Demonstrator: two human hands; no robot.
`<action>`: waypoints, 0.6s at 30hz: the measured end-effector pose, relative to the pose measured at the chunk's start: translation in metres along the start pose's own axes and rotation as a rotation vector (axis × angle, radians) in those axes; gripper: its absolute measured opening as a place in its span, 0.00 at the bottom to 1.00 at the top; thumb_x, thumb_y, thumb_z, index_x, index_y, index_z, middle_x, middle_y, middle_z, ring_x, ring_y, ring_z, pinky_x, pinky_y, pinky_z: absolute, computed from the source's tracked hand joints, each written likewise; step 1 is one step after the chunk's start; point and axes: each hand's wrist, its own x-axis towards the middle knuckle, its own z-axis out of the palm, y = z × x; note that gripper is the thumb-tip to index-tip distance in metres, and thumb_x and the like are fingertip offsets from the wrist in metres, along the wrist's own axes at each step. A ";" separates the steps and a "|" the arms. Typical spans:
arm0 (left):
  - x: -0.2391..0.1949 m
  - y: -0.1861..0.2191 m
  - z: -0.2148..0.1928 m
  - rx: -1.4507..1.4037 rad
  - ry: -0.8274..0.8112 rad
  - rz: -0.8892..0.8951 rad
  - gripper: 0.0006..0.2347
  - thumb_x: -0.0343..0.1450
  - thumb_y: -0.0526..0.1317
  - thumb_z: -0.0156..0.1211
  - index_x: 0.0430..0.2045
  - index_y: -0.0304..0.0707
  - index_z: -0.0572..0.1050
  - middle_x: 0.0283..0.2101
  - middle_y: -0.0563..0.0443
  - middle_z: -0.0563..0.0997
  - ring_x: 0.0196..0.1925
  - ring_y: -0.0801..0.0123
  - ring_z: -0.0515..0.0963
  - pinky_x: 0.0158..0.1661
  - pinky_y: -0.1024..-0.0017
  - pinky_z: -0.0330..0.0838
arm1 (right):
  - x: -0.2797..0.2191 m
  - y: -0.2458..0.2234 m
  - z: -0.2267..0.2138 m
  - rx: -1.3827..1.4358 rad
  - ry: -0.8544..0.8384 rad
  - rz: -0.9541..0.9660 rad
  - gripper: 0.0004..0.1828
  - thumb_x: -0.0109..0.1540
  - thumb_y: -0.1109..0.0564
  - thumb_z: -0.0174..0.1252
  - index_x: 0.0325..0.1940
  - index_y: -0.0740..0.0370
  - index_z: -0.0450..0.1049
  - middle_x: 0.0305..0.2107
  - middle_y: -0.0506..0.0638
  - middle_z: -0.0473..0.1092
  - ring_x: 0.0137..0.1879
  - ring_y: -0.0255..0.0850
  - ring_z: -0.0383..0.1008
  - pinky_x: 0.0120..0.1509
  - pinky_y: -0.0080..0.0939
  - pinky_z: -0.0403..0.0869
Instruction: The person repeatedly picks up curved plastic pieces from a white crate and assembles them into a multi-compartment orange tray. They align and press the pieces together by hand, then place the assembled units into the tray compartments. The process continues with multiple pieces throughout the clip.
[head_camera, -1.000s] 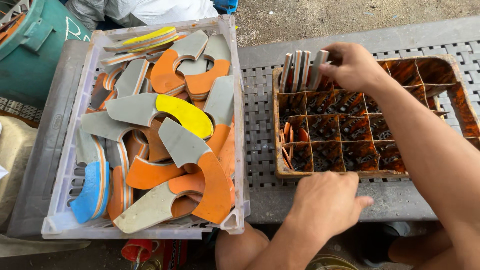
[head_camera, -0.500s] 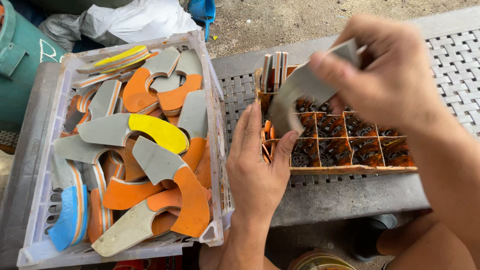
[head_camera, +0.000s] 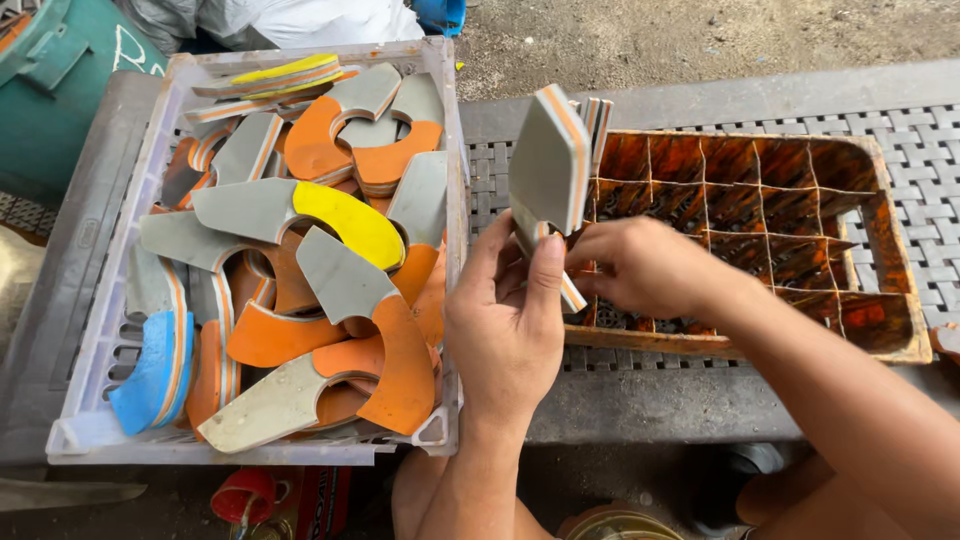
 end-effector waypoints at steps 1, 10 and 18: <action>0.001 -0.001 0.001 0.005 0.000 -0.001 0.15 0.77 0.37 0.60 0.55 0.24 0.73 0.43 0.49 0.84 0.44 0.77 0.83 0.44 0.79 0.80 | -0.002 0.006 0.010 -0.050 -0.022 -0.045 0.08 0.53 0.60 0.67 0.35 0.63 0.79 0.32 0.54 0.78 0.34 0.53 0.80 0.40 0.52 0.78; 0.011 -0.010 0.010 -0.047 0.025 -0.042 0.15 0.77 0.37 0.60 0.55 0.23 0.74 0.40 0.46 0.84 0.41 0.74 0.83 0.42 0.78 0.79 | -0.012 0.004 0.037 -0.271 0.040 -0.148 0.13 0.53 0.53 0.68 0.36 0.63 0.78 0.37 0.52 0.76 0.38 0.50 0.79 0.39 0.51 0.78; 0.015 -0.015 0.008 0.002 0.005 -0.016 0.15 0.78 0.38 0.59 0.54 0.22 0.75 0.43 0.42 0.85 0.44 0.72 0.85 0.43 0.77 0.81 | -0.007 0.007 0.035 -0.327 -0.060 -0.211 0.08 0.51 0.55 0.66 0.28 0.62 0.78 0.38 0.53 0.75 0.39 0.48 0.79 0.39 0.50 0.79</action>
